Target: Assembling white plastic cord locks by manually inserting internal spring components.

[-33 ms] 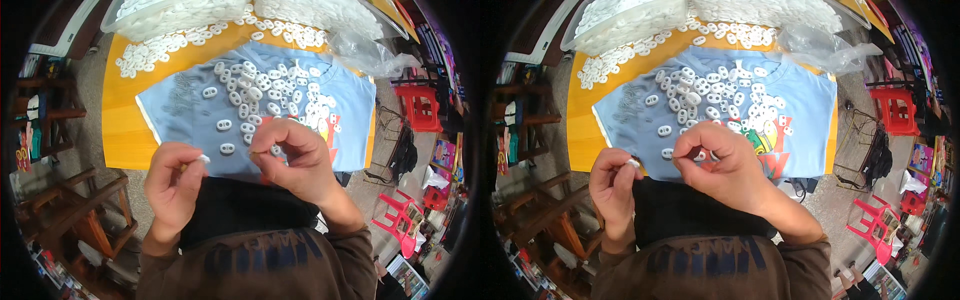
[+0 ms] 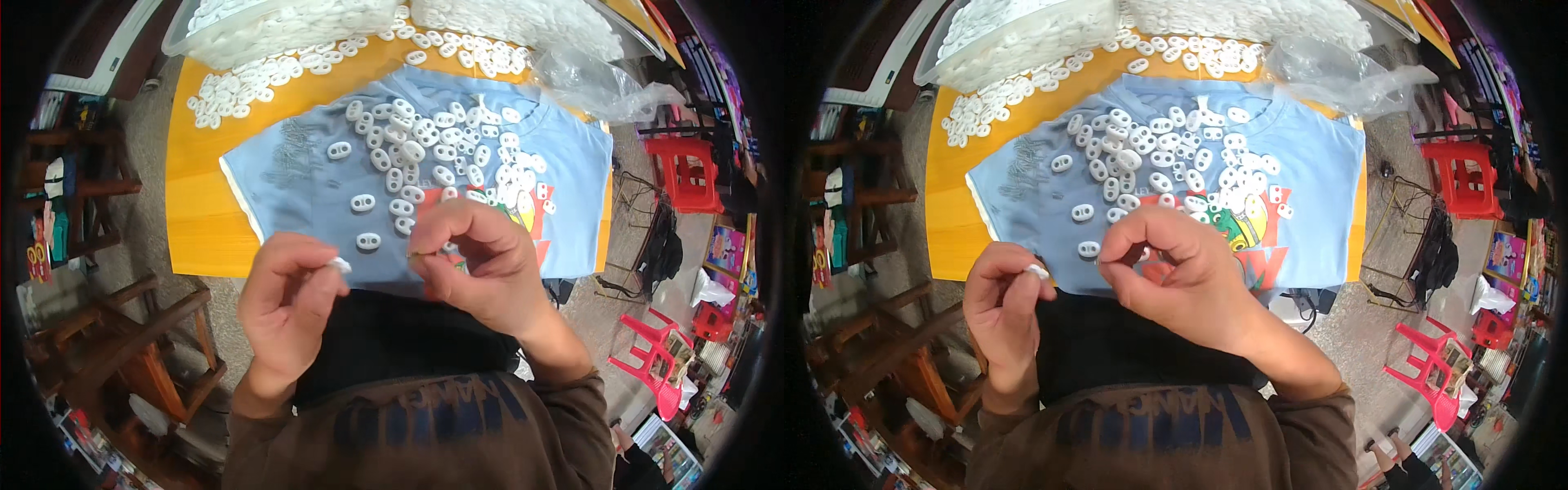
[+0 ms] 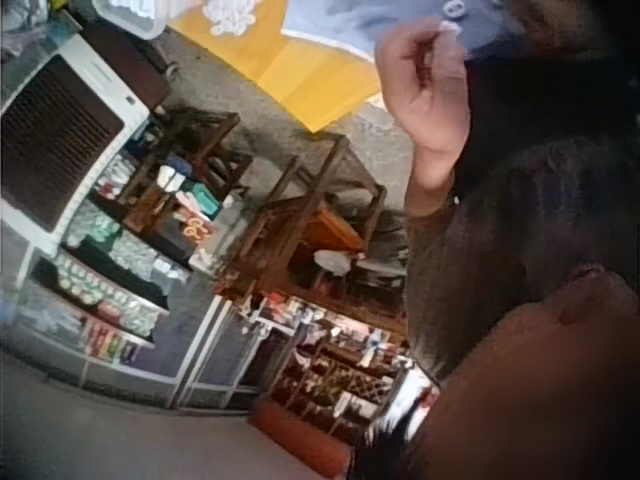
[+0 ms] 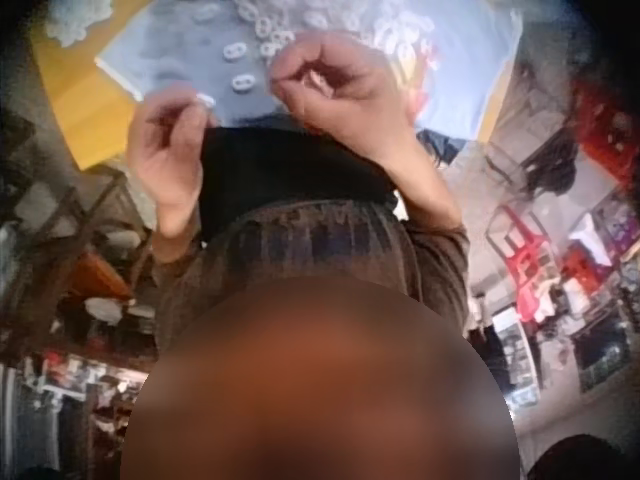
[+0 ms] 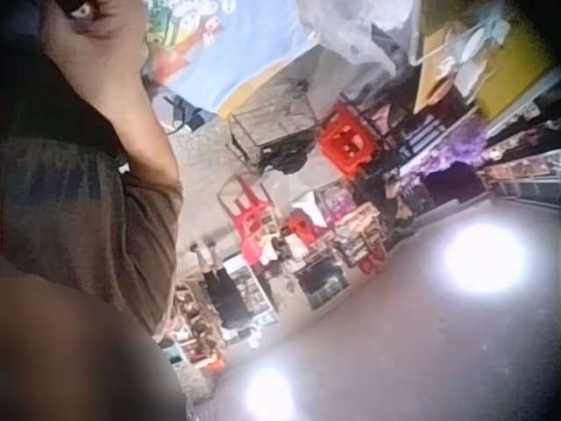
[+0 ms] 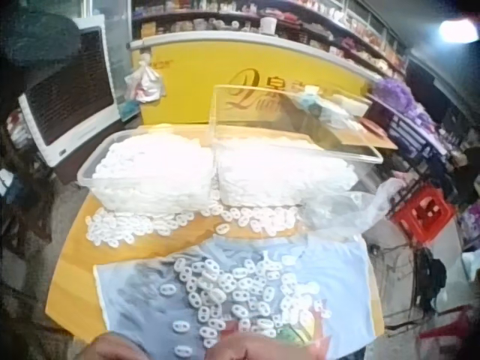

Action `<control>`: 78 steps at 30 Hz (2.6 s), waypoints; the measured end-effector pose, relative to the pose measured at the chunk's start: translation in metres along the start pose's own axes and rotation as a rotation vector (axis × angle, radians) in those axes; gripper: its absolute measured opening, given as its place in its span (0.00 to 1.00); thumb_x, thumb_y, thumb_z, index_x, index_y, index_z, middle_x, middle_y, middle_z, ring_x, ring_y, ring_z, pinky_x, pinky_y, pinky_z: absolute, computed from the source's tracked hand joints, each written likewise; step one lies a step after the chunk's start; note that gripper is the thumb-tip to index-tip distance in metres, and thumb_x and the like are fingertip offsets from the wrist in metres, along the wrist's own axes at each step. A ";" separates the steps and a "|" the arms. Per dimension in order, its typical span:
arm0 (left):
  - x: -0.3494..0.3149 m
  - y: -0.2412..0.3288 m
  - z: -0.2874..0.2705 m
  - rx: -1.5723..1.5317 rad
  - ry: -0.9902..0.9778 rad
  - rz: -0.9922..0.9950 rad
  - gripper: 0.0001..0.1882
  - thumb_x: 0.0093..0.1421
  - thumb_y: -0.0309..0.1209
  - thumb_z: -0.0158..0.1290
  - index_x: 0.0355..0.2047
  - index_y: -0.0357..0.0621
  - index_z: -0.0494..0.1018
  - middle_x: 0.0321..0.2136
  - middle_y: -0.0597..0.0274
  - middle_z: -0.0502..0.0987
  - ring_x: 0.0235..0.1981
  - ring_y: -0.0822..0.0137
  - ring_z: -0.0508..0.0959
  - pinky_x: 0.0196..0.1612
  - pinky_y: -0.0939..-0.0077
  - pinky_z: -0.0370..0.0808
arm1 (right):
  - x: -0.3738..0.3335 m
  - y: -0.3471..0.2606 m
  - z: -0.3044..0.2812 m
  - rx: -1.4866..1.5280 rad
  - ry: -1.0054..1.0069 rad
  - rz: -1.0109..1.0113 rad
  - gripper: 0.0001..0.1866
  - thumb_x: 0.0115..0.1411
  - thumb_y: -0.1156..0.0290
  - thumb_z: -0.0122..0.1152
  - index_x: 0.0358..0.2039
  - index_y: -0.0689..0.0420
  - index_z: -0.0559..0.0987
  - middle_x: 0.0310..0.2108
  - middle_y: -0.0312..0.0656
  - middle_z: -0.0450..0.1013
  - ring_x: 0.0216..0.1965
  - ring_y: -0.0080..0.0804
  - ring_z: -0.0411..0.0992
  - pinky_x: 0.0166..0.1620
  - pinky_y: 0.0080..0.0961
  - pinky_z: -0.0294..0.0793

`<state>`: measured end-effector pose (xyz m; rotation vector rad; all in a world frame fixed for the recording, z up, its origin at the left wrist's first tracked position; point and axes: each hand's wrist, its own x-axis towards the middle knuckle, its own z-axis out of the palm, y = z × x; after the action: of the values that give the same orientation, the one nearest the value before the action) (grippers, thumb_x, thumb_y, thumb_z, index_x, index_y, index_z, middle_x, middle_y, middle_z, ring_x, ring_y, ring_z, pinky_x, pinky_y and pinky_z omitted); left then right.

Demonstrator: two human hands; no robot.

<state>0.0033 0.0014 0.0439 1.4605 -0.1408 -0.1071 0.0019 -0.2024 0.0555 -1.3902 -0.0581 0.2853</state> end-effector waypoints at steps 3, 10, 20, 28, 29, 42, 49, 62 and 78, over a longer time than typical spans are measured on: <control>-0.002 0.006 0.016 -0.143 -0.090 -0.054 0.08 0.55 0.17 0.47 0.36 0.34 0.68 0.32 0.61 0.68 0.25 0.75 0.70 0.29 0.85 0.69 | -0.015 0.005 0.000 0.107 0.035 -0.037 0.10 0.50 0.86 0.56 0.33 0.61 0.72 0.31 0.37 0.69 0.33 0.22 0.68 0.36 0.18 0.67; -0.016 0.002 0.038 -0.216 -0.189 -0.181 0.08 0.55 0.18 0.48 0.36 0.35 0.70 0.30 0.62 0.68 0.23 0.77 0.70 0.27 0.88 0.67 | -0.037 0.012 -0.002 0.251 0.035 -0.073 0.14 0.51 0.84 0.59 0.38 0.61 0.71 0.34 0.38 0.69 0.36 0.23 0.70 0.40 0.19 0.69; -0.020 -0.003 0.046 -0.136 -0.199 -0.164 0.08 0.56 0.19 0.48 0.37 0.36 0.71 0.30 0.62 0.69 0.23 0.78 0.69 0.25 0.89 0.67 | -0.045 0.018 -0.005 0.200 0.064 -0.072 0.11 0.53 0.83 0.57 0.37 0.58 0.71 0.32 0.32 0.69 0.34 0.14 0.69 0.33 0.11 0.69; -0.018 -0.006 0.044 -0.139 -0.174 -0.174 0.08 0.56 0.18 0.48 0.36 0.37 0.71 0.31 0.63 0.69 0.23 0.79 0.69 0.27 0.89 0.68 | -0.042 0.019 -0.004 0.175 0.080 -0.059 0.11 0.52 0.84 0.57 0.37 0.59 0.72 0.34 0.33 0.68 0.36 0.16 0.69 0.34 0.12 0.71; -0.018 -0.006 0.043 -0.140 -0.172 -0.176 0.08 0.56 0.18 0.48 0.36 0.37 0.71 0.31 0.63 0.69 0.23 0.79 0.69 0.27 0.89 0.68 | -0.042 0.019 -0.004 0.176 0.079 -0.057 0.11 0.52 0.84 0.57 0.37 0.59 0.72 0.34 0.33 0.68 0.36 0.16 0.69 0.34 0.12 0.71; -0.017 -0.011 0.041 0.104 -0.203 -0.040 0.08 0.53 0.17 0.50 0.34 0.38 0.72 0.29 0.62 0.70 0.22 0.77 0.70 0.24 0.86 0.67 | -0.037 0.018 -0.007 -0.251 0.087 -0.256 0.11 0.47 0.84 0.59 0.32 0.59 0.72 0.27 0.38 0.70 0.27 0.25 0.70 0.27 0.17 0.68; -0.019 -0.008 0.043 0.280 -0.235 0.076 0.07 0.52 0.17 0.51 0.32 0.38 0.73 0.27 0.61 0.71 0.22 0.74 0.71 0.23 0.83 0.67 | -0.041 0.009 -0.010 -0.348 0.024 -0.226 0.10 0.46 0.86 0.59 0.30 0.61 0.73 0.28 0.40 0.73 0.29 0.28 0.72 0.33 0.20 0.68; -0.025 -0.013 0.041 0.003 -0.217 -0.081 0.08 0.55 0.19 0.51 0.36 0.36 0.71 0.31 0.59 0.70 0.23 0.76 0.73 0.25 0.87 0.70 | -0.047 0.011 -0.010 -0.315 0.028 -0.236 0.11 0.47 0.86 0.60 0.32 0.63 0.72 0.31 0.43 0.74 0.32 0.30 0.73 0.36 0.22 0.70; -0.030 -0.016 0.045 0.090 -0.187 -0.024 0.07 0.56 0.19 0.50 0.36 0.36 0.69 0.30 0.58 0.70 0.22 0.76 0.72 0.25 0.86 0.70 | -0.047 0.019 -0.001 -0.294 0.157 -0.300 0.11 0.44 0.85 0.60 0.30 0.58 0.75 0.26 0.37 0.73 0.26 0.32 0.72 0.31 0.23 0.69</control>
<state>-0.0334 -0.0397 0.0313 1.5410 -0.2838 -0.2601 -0.0469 -0.2113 0.0424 -1.6669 -0.1830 -0.0875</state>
